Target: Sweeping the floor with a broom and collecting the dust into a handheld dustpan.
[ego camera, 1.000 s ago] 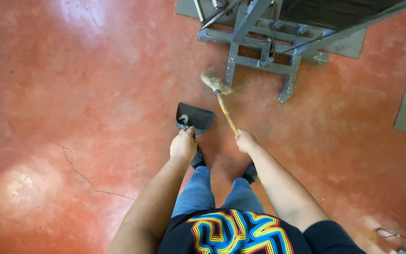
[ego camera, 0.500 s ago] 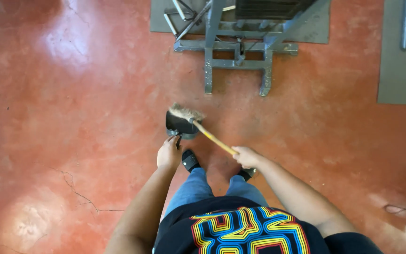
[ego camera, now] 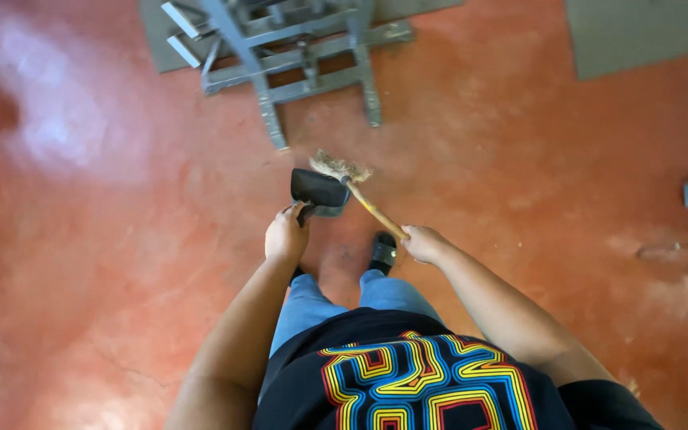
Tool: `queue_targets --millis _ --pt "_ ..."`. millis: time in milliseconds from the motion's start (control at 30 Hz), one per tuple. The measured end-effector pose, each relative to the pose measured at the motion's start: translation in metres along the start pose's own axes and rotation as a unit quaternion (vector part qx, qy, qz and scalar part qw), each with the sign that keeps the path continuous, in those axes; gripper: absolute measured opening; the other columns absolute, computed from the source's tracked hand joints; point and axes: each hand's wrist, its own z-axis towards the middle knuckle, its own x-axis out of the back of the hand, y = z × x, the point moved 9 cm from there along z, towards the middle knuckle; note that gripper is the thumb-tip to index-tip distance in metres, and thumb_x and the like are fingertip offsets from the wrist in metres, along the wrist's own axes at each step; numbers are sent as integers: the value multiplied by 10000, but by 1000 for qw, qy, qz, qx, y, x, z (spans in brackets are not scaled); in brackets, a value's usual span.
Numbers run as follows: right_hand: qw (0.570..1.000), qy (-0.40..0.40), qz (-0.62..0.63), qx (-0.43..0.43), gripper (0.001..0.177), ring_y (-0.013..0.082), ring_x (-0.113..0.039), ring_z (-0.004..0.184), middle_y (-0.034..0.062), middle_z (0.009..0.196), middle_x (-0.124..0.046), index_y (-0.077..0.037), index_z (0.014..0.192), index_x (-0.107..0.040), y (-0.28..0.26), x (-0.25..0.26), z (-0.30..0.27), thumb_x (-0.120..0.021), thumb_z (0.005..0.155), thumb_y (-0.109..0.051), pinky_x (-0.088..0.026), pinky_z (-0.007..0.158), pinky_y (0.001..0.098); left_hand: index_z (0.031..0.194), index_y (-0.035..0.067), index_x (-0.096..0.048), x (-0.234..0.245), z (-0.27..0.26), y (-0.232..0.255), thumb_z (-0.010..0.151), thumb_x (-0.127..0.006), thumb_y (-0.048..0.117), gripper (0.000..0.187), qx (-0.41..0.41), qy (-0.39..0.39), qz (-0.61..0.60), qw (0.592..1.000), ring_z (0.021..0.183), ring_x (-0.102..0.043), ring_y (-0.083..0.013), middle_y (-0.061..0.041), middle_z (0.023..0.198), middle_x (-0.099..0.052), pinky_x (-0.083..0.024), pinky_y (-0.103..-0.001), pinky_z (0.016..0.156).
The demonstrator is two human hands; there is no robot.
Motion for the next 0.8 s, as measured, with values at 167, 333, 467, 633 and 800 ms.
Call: queue_targets --millis 167,333,467,633,800 --pt "994 22 110 0 551 227 -770 646 190 1053 -752 -108 1496 -513 103 19 -12 -528 995 -338 -654 603 368 1380 215 -638 -87 49 91 925 -679 327 471 -70 -27 50 996 1151 -682 -395 -140 1346 -650 -592 -503 955" --pt "982 76 160 -57 513 287 -720 867 138 977 -721 -208 1481 -542 172 51 -56 -510 992 -360 -582 806 430 1387 181 -636 -112 56 210 932 -666 294 470 -149 -51 59 986 1120 -691 -388 -151 1269 -669 -586 -494 954" --pt "972 95 199 -83 568 403 -605 1293 219 1395 -634 -184 1545 -461 178 99 -108 -456 1006 -362 -512 1069 532 1379 153 -637 -138 89 264 919 -692 307 488 -215 -36 75 973 1103 -681 -433 -191 1209 -678 -570 -538 968" --pt "965 133 208 -92 568 412 -624 1257 219 1353 -659 -180 1532 -473 206 130 -88 -448 991 -354 -511 1060 535 1368 196 -660 -150 140 314 912 -706 327 477 -220 -39 82 971 1121 -687 -366 -140 1223 -692 -563 -486 977" --pt "956 151 224 -112 574 358 -636 1254 152 1356 -670 -248 1515 -507 225 173 -20 -476 967 -414 -527 1037 513 1392 225 -647 -151 206 354 917 -688 324 487 -208 -54 92 972 1151 -680 -363 -142 1256 -692 -548 -496 1009"
